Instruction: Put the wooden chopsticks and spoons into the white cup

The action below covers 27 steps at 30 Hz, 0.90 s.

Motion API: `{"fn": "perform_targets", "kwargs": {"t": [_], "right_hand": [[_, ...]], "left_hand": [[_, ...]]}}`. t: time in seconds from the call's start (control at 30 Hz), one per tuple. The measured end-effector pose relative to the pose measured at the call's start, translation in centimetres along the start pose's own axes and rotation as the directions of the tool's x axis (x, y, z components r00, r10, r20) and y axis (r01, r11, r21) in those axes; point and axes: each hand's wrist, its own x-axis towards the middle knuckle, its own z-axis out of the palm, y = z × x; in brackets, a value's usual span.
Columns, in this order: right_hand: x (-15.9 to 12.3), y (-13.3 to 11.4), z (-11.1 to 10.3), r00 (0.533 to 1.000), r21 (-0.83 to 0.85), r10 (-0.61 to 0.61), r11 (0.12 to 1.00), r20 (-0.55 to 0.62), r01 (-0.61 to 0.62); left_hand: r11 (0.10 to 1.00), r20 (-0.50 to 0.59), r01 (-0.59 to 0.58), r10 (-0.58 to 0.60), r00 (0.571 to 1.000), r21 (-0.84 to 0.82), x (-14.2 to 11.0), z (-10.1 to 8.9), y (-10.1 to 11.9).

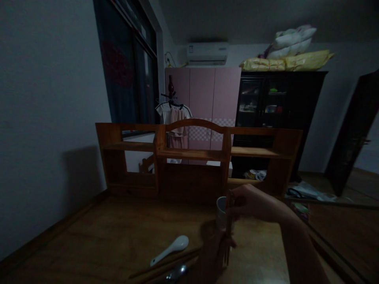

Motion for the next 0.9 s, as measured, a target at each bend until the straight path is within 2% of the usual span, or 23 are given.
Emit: {"fn": "perform_targets", "kwargs": {"t": [0.1,0.2,0.5,0.73,0.9], "right_hand": [[0.1,0.2,0.1,0.999,0.001,-0.005,1.000,0.035,0.005],[0.0,0.2,0.1,0.997,0.038,-0.008,0.999,0.072,0.005],[-0.2,0.4,-0.4,0.996,0.089,-0.028,0.996,0.089,0.021],[-0.1,0.7,-0.7,0.990,0.035,0.007,0.999,0.142,-0.012],[-0.1,0.6,-0.7,0.988,0.047,0.043,0.998,0.147,-0.051]], "left_hand": [[0.995,0.019,-0.052,0.050,0.999,0.079,-0.4,-0.2,0.5],[0.993,0.008,-0.040,0.040,0.999,0.111,-0.8,-0.2,0.7],[0.996,0.014,-0.019,0.017,1.000,0.083,-0.6,0.2,-0.4],[0.993,0.035,-0.047,0.043,0.998,0.107,-0.8,-0.2,0.4],[0.993,0.032,-0.062,0.059,0.998,0.101,-0.7,-0.2,0.2]]}}
